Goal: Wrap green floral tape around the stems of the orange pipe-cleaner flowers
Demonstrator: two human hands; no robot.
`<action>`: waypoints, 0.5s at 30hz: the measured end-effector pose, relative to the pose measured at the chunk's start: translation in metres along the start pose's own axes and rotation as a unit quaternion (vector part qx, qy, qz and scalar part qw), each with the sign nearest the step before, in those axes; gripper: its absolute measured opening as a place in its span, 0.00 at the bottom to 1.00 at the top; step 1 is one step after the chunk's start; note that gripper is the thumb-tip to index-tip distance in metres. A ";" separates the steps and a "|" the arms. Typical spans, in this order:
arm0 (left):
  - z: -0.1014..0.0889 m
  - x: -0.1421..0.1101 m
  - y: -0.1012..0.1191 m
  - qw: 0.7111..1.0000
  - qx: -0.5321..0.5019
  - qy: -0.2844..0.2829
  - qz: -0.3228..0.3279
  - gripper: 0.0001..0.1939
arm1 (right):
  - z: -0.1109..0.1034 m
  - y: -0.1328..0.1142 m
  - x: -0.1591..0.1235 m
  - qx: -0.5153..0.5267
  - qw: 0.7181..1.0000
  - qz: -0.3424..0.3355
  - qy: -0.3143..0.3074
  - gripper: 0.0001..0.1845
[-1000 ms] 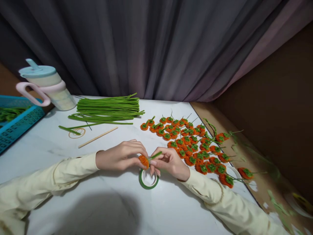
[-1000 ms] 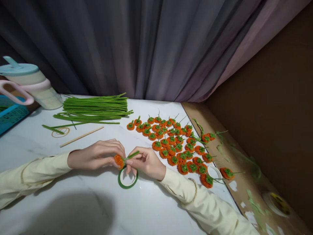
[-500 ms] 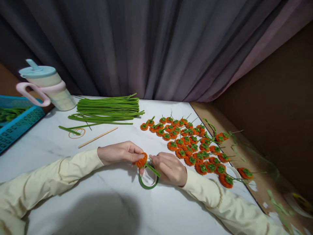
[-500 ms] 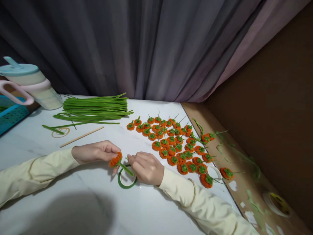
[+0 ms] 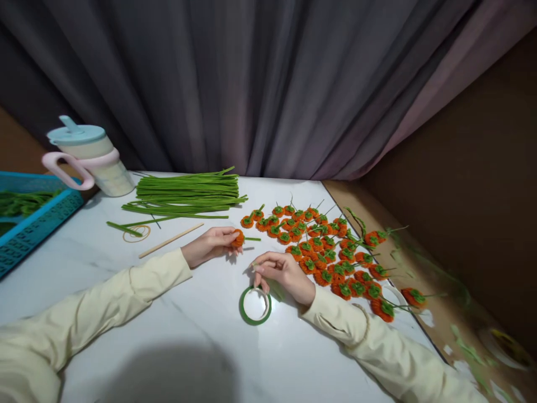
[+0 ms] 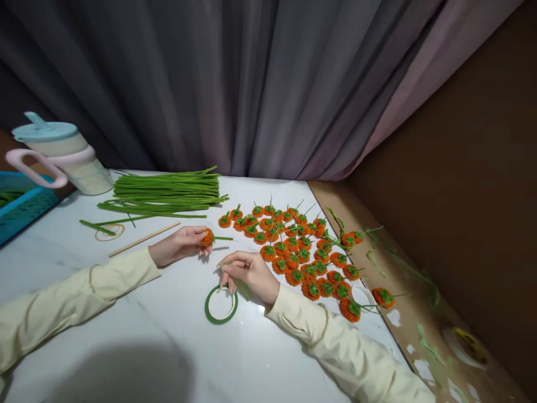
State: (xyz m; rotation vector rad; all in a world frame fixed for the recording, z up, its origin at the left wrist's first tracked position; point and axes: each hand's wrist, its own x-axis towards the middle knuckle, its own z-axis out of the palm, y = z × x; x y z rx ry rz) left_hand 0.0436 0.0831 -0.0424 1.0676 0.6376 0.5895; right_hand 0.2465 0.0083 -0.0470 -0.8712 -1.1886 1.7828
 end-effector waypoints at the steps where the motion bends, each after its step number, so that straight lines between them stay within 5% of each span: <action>1: 0.001 -0.001 0.000 1.000 0.010 -0.008 -0.001 0.14 | 0.000 -0.002 -0.001 -0.005 1.000 -0.004 0.003 0.15; 8: 0.008 -0.009 0.003 0.992 0.117 -0.039 0.022 0.17 | -0.002 -0.025 -0.040 -0.055 0.995 -0.054 0.060 0.13; 15: 0.015 -0.013 -0.001 0.983 0.175 -0.019 0.051 0.18 | 0.005 -0.016 -0.068 -0.077 0.990 -0.071 0.094 0.15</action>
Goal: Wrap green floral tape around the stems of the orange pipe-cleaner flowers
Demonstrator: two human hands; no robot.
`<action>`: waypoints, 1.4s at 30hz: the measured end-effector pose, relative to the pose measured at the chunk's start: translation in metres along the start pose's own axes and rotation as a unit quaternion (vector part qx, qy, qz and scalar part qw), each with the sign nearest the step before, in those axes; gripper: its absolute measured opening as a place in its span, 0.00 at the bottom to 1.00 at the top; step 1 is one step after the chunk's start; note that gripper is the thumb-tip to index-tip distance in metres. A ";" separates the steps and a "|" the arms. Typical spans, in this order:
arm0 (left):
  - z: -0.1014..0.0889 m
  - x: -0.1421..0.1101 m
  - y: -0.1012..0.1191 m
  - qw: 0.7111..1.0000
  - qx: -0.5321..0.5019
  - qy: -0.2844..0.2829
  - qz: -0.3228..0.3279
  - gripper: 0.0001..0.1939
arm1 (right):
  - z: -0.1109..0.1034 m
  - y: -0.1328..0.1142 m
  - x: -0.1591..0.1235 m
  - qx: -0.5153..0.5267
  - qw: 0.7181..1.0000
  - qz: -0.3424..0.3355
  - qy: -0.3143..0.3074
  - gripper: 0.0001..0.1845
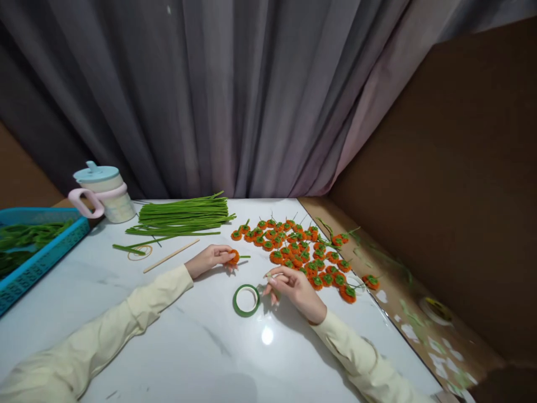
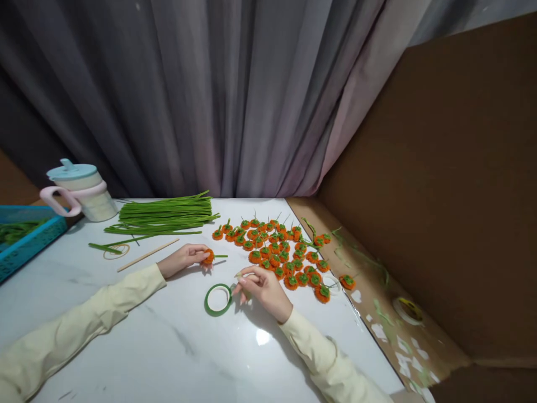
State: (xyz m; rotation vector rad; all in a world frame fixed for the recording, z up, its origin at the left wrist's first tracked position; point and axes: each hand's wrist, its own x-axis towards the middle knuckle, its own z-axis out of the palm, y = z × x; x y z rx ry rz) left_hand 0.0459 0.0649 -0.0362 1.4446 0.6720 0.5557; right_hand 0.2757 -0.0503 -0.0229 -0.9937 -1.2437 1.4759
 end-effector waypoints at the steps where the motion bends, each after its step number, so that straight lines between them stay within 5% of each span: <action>1: 0.002 0.000 -0.001 1.000 0.007 0.006 0.003 0.18 | 0.000 0.002 0.000 -0.011 1.000 0.001 -0.008 0.16; 12: 0.013 -0.005 -0.012 0.996 0.047 0.072 0.039 0.22 | 0.000 0.015 -0.002 -0.243 0.963 -0.047 -0.104 0.24; 21: 0.017 -0.015 -0.018 0.989 0.089 0.084 0.081 0.25 | 0.003 0.012 -0.011 -0.410 0.898 -0.152 -0.049 0.09; 26: 0.022 -0.019 -0.019 0.983 0.105 0.103 0.108 0.25 | -0.002 0.017 -0.008 -0.473 0.862 -0.185 -0.005 0.09; 33: 0.046 -0.068 -0.027 0.962 0.204 0.123 0.132 0.16 | 0.001 0.020 -0.009 -0.463 0.863 -0.196 0.052 0.11; 35: 0.053 -0.084 -0.028 0.941 0.268 0.106 0.175 0.11 | 0.012 0.019 -0.011 -0.429 0.883 -0.190 0.024 0.11; 40: 0.061 -0.104 -0.031 0.769 0.508 0.039 0.386 0.11 | 0.044 0.029 -0.012 -0.182 0.969 -0.119 -0.118 0.16; 42: 0.061 -0.105 -0.031 0.753 0.519 0.052 0.401 0.11 | 0.052 0.034 -0.008 -0.132 0.977 -0.088 -0.140 0.17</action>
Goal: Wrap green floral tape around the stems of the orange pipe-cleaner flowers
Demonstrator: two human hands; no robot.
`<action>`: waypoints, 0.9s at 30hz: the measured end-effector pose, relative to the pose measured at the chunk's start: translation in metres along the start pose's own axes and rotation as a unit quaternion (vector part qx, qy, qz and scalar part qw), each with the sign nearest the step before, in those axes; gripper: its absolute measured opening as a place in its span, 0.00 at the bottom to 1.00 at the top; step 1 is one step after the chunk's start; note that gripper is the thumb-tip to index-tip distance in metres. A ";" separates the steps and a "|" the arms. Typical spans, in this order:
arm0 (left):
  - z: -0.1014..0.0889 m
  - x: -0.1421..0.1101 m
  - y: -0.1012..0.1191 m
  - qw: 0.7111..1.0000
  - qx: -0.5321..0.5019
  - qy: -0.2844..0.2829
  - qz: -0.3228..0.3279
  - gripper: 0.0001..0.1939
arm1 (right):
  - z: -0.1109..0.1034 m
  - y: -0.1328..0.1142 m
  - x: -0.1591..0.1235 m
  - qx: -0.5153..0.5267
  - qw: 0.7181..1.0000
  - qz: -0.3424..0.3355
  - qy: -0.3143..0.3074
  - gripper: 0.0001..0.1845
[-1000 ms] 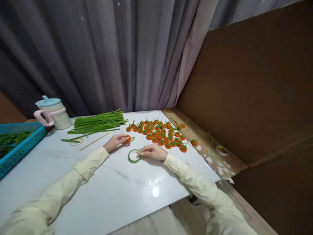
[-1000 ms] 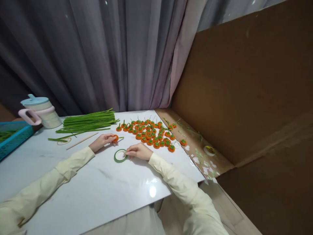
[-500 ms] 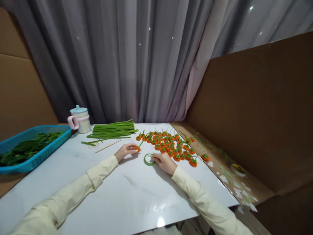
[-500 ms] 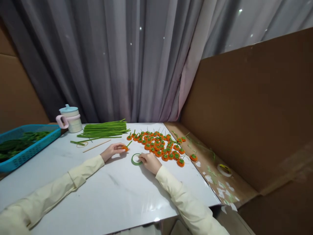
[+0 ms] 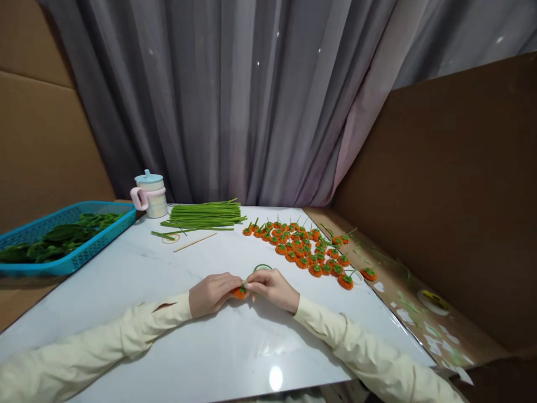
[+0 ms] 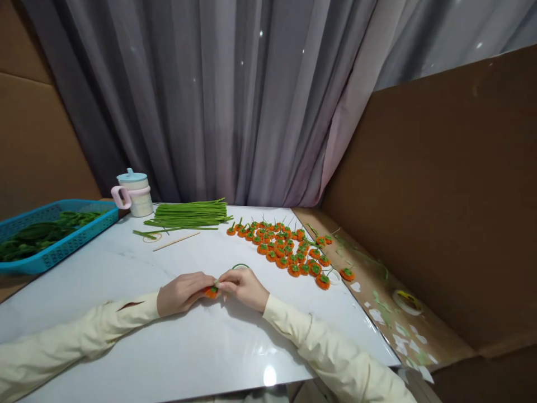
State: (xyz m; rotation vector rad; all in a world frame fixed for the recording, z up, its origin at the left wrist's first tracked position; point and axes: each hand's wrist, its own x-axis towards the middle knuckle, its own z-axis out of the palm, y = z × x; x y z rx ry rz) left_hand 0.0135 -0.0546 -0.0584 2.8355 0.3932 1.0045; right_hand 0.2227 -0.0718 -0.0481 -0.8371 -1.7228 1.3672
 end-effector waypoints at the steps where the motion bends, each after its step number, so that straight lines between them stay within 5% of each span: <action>1: 0.000 0.000 0.000 1.000 -0.003 0.002 -0.010 0.11 | 0.002 0.002 0.003 0.019 1.000 0.010 -0.004 0.18; 5: -0.003 0.000 -0.002 0.998 -0.044 -0.008 -0.055 0.12 | 0.000 0.007 0.010 0.053 0.998 0.026 0.000 0.19; 11: -0.004 0.000 -0.005 0.997 -0.070 -0.013 -0.031 0.16 | 0.000 0.006 0.007 0.068 0.996 0.055 0.022 0.25; 27: -0.002 -0.002 -0.008 0.993 -0.099 -0.022 -0.056 0.17 | -0.002 0.000 0.007 0.064 0.996 0.068 0.011 0.17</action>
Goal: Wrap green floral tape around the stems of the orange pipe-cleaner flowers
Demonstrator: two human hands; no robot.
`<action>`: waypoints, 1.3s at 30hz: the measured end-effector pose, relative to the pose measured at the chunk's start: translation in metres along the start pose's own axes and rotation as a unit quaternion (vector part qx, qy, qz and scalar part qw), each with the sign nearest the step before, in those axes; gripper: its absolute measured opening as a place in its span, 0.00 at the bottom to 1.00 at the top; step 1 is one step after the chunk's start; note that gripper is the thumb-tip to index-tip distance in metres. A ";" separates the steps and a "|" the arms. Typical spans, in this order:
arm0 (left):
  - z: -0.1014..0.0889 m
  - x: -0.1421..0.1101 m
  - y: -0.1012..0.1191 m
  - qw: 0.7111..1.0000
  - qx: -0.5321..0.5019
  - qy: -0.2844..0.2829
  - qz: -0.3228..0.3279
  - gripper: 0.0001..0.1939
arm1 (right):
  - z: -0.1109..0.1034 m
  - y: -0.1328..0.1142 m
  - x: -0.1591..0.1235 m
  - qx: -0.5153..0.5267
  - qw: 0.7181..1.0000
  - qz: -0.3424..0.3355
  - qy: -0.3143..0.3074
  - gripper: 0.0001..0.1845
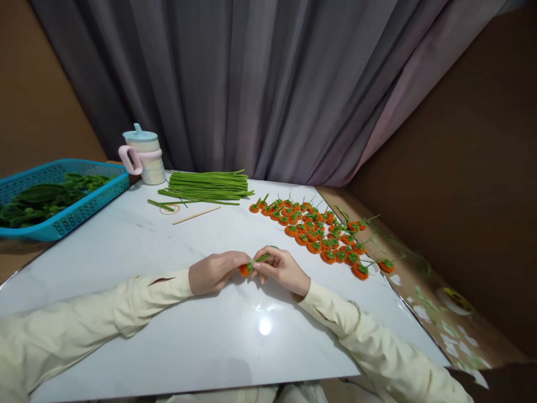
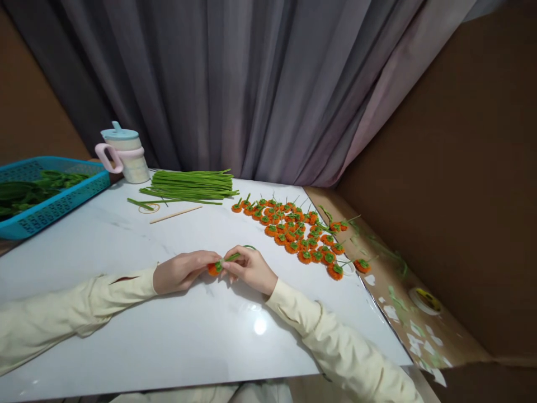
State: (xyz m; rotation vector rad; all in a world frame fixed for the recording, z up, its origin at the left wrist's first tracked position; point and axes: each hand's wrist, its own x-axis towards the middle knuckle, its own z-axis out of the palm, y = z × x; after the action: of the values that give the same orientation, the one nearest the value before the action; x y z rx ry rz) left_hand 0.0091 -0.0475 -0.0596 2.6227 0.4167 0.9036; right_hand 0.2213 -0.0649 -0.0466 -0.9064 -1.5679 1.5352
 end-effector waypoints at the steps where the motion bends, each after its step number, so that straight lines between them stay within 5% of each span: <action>1: 0.000 0.000 0.000 1.000 -0.002 -0.002 -0.003 0.17 | -0.001 0.000 0.000 0.006 1.000 0.003 0.000 0.18; 32: 0.000 0.001 0.002 0.998 -0.011 -0.031 -0.056 0.15 | -0.003 -0.002 -0.003 -0.022 0.999 0.033 0.008 0.17; 39: 0.001 0.002 0.000 1.000 0.020 -0.016 0.011 0.19 | -0.001 -0.003 -0.002 -0.046 0.999 0.014 0.010 0.14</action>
State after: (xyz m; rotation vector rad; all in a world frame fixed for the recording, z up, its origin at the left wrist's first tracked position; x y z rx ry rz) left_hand 0.0111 -0.0468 -0.0601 2.6806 0.4020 0.8675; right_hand 0.2228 -0.0665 -0.0438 -0.9955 -1.6294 1.4798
